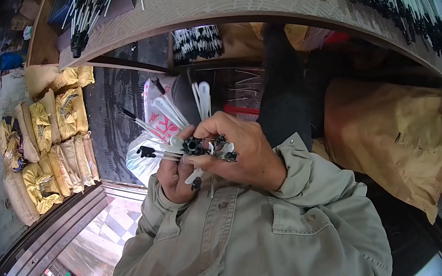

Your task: Assembling and organizing wire harnesses by bundling wires and crimping connectors.

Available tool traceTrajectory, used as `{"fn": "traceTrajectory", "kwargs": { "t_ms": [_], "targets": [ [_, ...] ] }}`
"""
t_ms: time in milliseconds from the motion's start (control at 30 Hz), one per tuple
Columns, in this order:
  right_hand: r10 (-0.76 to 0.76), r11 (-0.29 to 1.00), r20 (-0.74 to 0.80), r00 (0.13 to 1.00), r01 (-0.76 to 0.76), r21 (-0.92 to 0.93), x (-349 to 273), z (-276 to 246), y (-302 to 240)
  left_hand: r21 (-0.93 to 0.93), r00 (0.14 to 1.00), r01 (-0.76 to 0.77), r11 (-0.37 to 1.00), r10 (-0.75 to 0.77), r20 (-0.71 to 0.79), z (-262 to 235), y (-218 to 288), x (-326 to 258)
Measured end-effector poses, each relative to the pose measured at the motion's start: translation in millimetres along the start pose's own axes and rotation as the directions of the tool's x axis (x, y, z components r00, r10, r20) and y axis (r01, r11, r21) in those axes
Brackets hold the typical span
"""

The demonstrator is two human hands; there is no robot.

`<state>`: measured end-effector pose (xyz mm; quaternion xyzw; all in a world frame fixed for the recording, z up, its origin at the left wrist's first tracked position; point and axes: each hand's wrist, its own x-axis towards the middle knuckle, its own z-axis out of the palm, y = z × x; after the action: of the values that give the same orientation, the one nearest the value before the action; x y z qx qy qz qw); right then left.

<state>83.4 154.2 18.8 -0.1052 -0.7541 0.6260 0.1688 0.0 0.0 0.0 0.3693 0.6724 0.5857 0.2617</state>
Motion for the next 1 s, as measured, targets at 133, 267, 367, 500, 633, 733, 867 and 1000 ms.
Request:
{"fn": "traceTrajectory", "kwargs": {
  "t_ms": [133,267,367,500,633,733,867,1000],
  "targets": [
    [0.013,0.995,-0.069,0.998,-0.006,0.096,0.6,0.2,-0.2,0.112,1.000,0.000,0.994,0.003,-0.021,8.3,0.1,4.4],
    [0.036,0.992,-0.030,0.999,-0.032,0.124,2.2,-2.1,3.1,0.170,0.998,-0.053,0.984,0.055,-0.010,6.7,-0.3,4.5],
    [0.252,0.900,0.098,0.963,-0.271,0.341,2.6,-3.9,1.1,0.110,0.996,0.090,0.990,-0.086,-0.035,3.9,2.0,-1.1],
    [0.078,0.706,0.388,0.918,-0.326,0.629,9.5,-25.0,2.6,-0.014,0.999,0.052,0.999,-0.052,0.009,-20.5,0.4,1.4],
    [0.128,0.528,0.566,0.815,-0.539,0.657,2.7,-22.7,25.6,-0.218,0.992,0.016,0.976,0.012,0.127,-30.7,-7.4,6.0],
    [0.271,0.722,0.577,0.770,-0.559,0.407,-4.6,-3.7,34.2,-0.243,0.994,0.006,0.970,0.020,0.106,-27.7,-2.3,2.5],
    [0.069,0.891,0.542,0.838,-0.296,0.344,-0.2,-1.7,33.5,-0.222,0.995,-0.066,0.973,0.081,0.055,-21.7,-5.2,-1.2],
    [0.009,0.943,0.438,0.899,-0.153,0.295,-6.1,5.2,35.2,-0.078,0.985,-0.167,0.983,0.171,0.037,-19.2,-12.7,-3.5]
  ]
}}
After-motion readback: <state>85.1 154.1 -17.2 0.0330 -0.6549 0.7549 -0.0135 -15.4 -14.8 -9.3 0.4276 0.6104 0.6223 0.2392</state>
